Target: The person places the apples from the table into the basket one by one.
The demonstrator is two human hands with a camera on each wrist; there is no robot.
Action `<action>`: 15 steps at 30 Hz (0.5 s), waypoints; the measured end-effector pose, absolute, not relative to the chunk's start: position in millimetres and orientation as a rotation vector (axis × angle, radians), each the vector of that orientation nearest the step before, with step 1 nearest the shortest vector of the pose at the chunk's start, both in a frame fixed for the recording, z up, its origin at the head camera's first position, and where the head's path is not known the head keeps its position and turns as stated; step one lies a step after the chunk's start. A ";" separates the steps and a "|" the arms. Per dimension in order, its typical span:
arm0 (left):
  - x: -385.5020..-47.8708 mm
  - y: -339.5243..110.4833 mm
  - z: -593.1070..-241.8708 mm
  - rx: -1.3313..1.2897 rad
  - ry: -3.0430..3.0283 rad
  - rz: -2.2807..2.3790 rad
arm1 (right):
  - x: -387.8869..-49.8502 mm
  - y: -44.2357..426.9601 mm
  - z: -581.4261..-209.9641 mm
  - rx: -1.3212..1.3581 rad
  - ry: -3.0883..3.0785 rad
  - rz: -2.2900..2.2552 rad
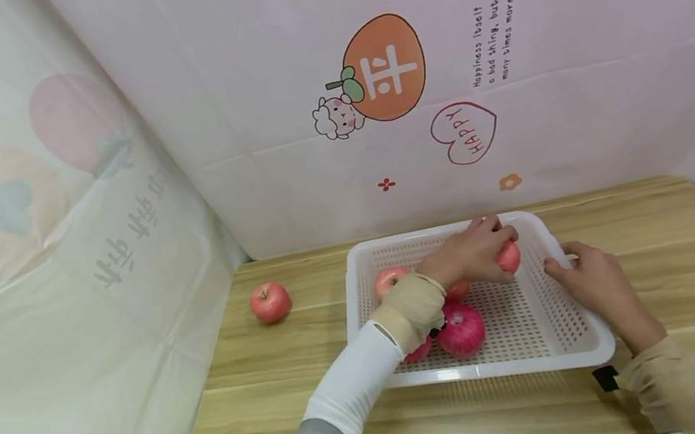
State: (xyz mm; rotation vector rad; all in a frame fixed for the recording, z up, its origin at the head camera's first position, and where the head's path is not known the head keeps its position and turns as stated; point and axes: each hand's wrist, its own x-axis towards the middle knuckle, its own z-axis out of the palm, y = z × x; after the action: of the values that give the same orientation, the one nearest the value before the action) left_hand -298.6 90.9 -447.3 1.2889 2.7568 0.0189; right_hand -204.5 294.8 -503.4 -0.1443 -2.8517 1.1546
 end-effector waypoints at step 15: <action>-299.1 97.1 -454.4 1.286 2.739 -0.033 | -203.9 294.4 -505.5 -0.107 -2.819 1.194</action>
State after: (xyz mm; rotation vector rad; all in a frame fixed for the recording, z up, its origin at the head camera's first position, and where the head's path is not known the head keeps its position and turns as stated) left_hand -299.1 97.1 -454.4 1.2859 2.7389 -0.0330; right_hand -203.9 294.4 -505.5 -0.1069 -2.8191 1.1935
